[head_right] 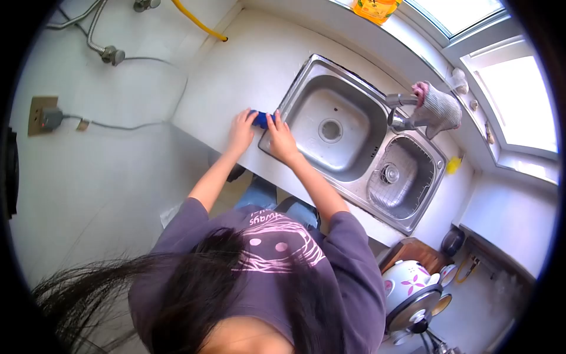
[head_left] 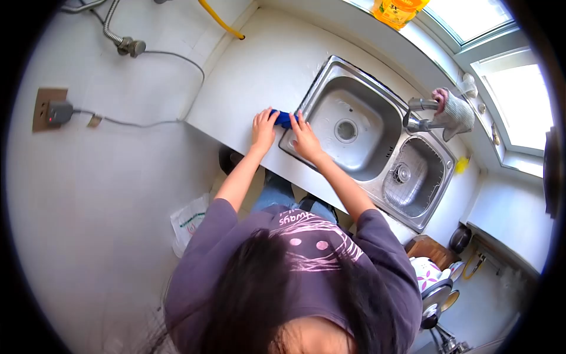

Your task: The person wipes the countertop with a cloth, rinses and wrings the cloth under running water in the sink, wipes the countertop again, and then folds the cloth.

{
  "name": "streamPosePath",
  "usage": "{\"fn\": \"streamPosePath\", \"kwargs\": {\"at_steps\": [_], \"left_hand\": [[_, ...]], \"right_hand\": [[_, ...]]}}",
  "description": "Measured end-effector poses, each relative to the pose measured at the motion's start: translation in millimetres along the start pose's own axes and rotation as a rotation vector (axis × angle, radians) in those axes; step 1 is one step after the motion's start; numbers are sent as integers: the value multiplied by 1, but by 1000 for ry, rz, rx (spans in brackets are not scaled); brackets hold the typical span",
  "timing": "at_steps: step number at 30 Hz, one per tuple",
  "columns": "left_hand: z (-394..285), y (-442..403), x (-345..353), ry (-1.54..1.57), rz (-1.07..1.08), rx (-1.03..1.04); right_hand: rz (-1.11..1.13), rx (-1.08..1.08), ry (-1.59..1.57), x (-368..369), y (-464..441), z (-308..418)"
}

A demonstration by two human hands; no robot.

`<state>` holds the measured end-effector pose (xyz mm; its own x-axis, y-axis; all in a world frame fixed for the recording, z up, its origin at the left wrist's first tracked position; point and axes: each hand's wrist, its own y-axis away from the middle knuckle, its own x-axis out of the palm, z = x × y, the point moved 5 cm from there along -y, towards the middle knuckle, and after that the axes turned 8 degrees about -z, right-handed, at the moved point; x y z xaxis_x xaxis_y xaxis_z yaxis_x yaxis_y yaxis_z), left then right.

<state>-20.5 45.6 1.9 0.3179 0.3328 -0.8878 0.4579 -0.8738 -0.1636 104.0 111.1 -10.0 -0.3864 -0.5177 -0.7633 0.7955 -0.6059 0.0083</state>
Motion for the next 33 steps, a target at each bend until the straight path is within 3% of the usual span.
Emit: {"fn": "streamPosePath", "kwargs": {"at_steps": [2,3,6,7,11,13,14,15,16,19,21,22,23,25,29,33], "left_hand": [[-14,13,17,56,-3,22],[38,-49,6,58,-29,59],[43,-51,5,108,59,57],[47,-48,10,240,64,69],[39,-66,-13,446,135,144],[17,-70,-15,647,156,177],[7,-72,-20,827,165,192],[-5,-69,-24,904,433,-54],[-18,-72,-31,984,455,-24],[-50,-82,-47,1110,538,36],[-66,-84,-58,1207,659,-62],[-70,-89,-60,1173,694,38],[-75,-90,-63,1252,779,4],[-76,-92,-64,1249,815,93],[-69,-86,-37,1068,964,127],[-96,-76,-61,1103,879,167]], "right_hand": [[-220,-28,121,-4,19,14],[-262,-35,136,19,-59,28],[-390,86,192,15,-66,26],[-372,242,27,14,-63,18],[-425,353,-495,-16,-58,8],[-567,233,-498,-43,-41,10],[-528,250,-565,-50,-33,11],[-490,263,-631,-59,-28,16],[-416,257,-826,-66,-25,25],[-313,360,-928,-95,-19,46],[-256,440,-826,-103,-12,34],[-346,472,-877,-113,-8,32],[-305,569,-896,-121,-1,27],[-487,544,-1029,-129,5,17],[-423,682,-1071,-135,27,-1],[-281,628,-1174,-142,38,10]]}}
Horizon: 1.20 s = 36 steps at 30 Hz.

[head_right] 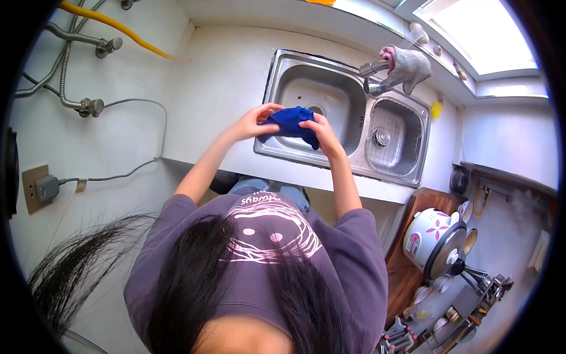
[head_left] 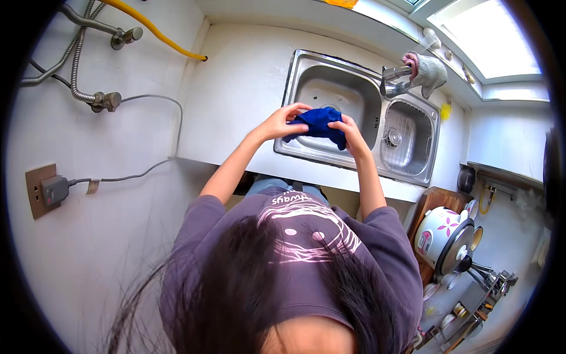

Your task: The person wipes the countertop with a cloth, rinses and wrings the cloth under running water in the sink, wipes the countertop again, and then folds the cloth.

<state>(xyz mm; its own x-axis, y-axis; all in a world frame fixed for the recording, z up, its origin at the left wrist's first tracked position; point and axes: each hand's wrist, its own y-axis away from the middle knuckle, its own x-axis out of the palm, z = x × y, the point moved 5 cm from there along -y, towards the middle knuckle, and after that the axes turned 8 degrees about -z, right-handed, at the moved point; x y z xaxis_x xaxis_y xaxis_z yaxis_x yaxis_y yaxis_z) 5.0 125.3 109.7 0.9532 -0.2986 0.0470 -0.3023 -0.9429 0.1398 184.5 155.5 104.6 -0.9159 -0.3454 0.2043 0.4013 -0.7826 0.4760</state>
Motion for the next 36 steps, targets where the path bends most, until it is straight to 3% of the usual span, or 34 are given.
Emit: {"fn": "streamPosePath", "kwargs": {"at_steps": [2,4,6,8,10,12,15,18,20,22,26,31,34,36], "left_hand": [[-11,2,17,-66,-27,92],[-11,0,29,-326,-179,212],[-20,-1,39,-329,-149,168],[-25,-1,41,-331,-118,131],[-19,-2,36,-147,-82,19],[-19,-2,27,-159,-143,91],[-13,5,19,-229,-167,126],[-7,11,13,-96,-188,-36],[-27,10,-8,-141,-418,104],[-36,-4,-33,-175,-434,127],[-54,-44,-102,-243,-618,256],[-95,-90,-165,-239,-648,417],[-73,-103,-189,-424,-727,480],[-32,-105,-195,-493,-710,408]], "right_hand": [[-37,-29,41,14,11,15],[41,-32,210,21,16,23],[75,56,250,15,13,14],[10,-11,479,10,17,31],[53,-217,379,0,17,39],[61,-232,471,-14,23,44],[186,-105,606,-29,23,34],[263,-102,574,-22,13,29],[206,-270,366,-8,-3,42],[186,-235,237,7,-30,49],[-24,-454,333,29,-92,95],[-37,-588,208,63,-139,163],[-30,-684,271,65,-177,146],[-65,-688,464,63,-199,104]]}}
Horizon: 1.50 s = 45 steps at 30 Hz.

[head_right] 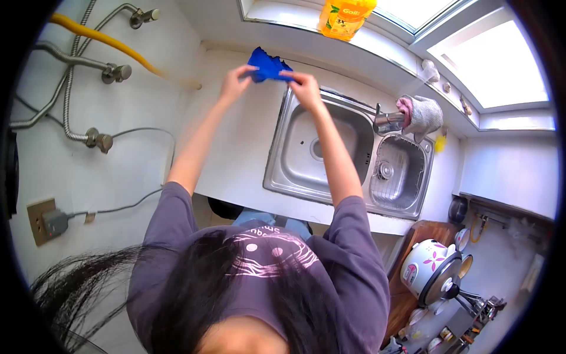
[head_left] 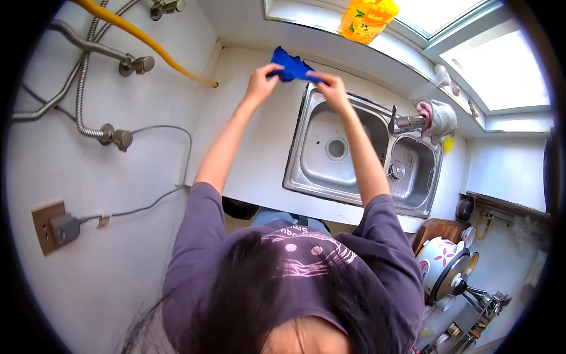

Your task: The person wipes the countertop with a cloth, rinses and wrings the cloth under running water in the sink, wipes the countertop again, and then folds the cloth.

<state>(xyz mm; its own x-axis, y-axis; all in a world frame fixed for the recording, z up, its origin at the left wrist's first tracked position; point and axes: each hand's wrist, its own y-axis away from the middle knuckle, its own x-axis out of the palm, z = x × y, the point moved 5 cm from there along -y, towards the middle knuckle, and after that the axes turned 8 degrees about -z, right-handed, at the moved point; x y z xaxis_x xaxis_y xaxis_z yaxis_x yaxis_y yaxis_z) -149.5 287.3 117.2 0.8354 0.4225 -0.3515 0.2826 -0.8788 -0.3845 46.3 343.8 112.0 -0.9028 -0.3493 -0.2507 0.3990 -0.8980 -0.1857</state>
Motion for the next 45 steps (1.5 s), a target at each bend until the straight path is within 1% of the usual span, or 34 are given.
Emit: {"fn": "streamPosePath", "kwargs": {"at_steps": [1,2,3,4,5,6,8,9,11,12,14,15,16,17,18,20,21,22,24,25,28,31,32,33,34,37,40,43,45], "left_hand": [[27,12,9,7,3,3],[53,32,16,-38,23,-62],[60,55,17,-129,57,-178],[86,79,23,-121,86,-186],[104,103,28,-130,105,-204],[111,123,28,-186,156,-279],[114,141,25,-267,240,-359],[117,136,24,-268,242,-364],[116,113,23,-141,121,-279],[110,94,22,-108,71,-253],[92,61,18,-188,-106,-262],[93,59,23,-187,-93,-264],[89,56,31,-211,-29,-166],[86,53,42,-230,33,-67],[97,63,60,-158,156,-14],[112,88,86,-435,287,148],[120,97,92,-502,407,64],[123,100,94,-505,408,62],[126,99,95,-554,265,34],[130,89,98,-592,246,45],[161,37,121,-536,224,78],[178,-13,140,-548,283,81],[182,-21,143,-567,251,126],[183,-23,147,-580,224,165],[181,-21,146,-555,204,167],[177,8,134,-545,255,155],[159,55,108,-537,242,176],[144,108,82,-509,389,153],[131,144,60,-506,407,125]], "right_hand": [[8,-50,130,9,8,-21],[7,14,160,21,24,-46],[31,54,221,31,44,-68],[94,132,283,40,64,-92],[103,127,303,48,84,-111],[142,270,292,54,102,-113],[133,288,361,56,120,-109],[136,292,359,56,114,-107],[-28,219,400,45,94,-94],[-163,237,349,40,81,-93],[-445,90,535,32,55,-69],[-399,10,581,41,46,-70],[-352,-71,629,50,41,-70],[-165,-95,683,65,40,-76],[1,-163,747,81,42,-83],[191,-213,974,105,57,-126],[192,-228,1105,111,59,-131],[193,-228,1101,115,56,-137],[190,-223,1024,111,52,-143],[179,-268,990,107,37,-144],[151,-272,1046,92,-19,-165],[137,-110,1095,76,-62,-184],[38,-147,1087,77,-66,-190],[-3,-152,1075,79,-65,-192],[-42,-151,1064,81,-62,-189],[-82,-201,1065,93,-35,-175],[-17,-198,991,110,20,-154],[69,-179,946,122,70,-131],[146,-159,909,134,105,-119]]}}
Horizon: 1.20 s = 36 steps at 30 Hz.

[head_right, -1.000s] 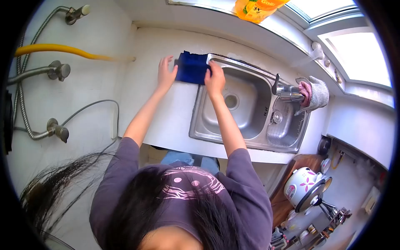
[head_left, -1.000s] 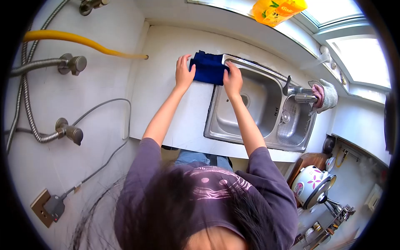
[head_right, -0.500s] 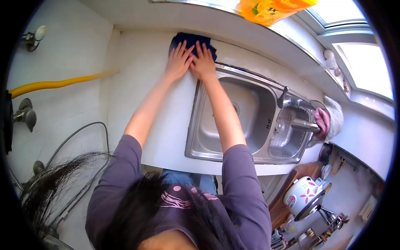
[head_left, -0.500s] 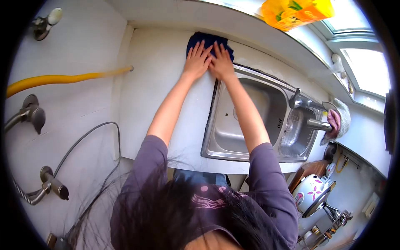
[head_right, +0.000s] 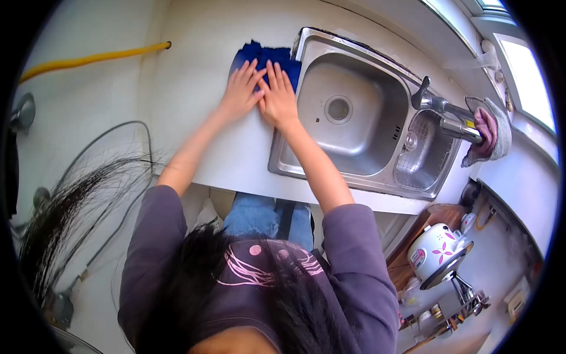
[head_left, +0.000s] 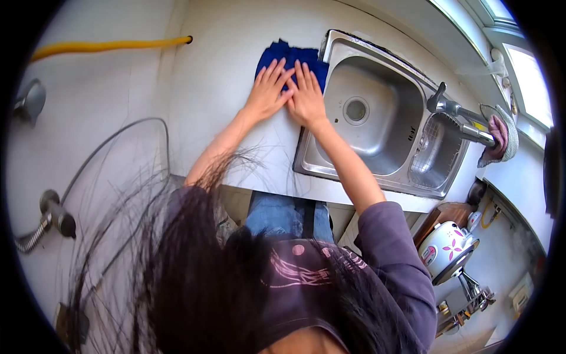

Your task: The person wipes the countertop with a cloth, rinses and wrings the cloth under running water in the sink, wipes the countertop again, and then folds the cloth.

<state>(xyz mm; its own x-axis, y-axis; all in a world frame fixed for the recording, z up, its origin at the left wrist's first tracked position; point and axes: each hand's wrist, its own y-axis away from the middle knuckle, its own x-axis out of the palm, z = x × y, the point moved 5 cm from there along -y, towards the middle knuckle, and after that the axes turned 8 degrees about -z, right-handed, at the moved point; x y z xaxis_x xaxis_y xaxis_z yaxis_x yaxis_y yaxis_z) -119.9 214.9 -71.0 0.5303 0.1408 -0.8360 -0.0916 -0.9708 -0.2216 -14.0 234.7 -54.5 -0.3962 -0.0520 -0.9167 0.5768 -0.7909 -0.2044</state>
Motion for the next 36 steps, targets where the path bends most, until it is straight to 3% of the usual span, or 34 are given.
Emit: {"fn": "streamPosePath", "kwargs": {"at_steps": [13,19,24,30,33,36], "left_hand": [[-91,232,-5,-6,81,-383],[-94,238,-10,-35,27,-369],[-58,215,-21,-79,-20,-359],[-73,222,-9,-93,-96,-542],[-107,248,8,-38,-54,-468],[-132,241,3,28,298,-156]], "right_hand": [[209,-136,-154,-7,188,106],[253,-132,-168,1,198,108],[163,-143,-163,21,163,114],[151,-230,-252,14,164,111],[283,-282,-249,-13,197,101],[348,-216,-193,-28,234,79]]}}
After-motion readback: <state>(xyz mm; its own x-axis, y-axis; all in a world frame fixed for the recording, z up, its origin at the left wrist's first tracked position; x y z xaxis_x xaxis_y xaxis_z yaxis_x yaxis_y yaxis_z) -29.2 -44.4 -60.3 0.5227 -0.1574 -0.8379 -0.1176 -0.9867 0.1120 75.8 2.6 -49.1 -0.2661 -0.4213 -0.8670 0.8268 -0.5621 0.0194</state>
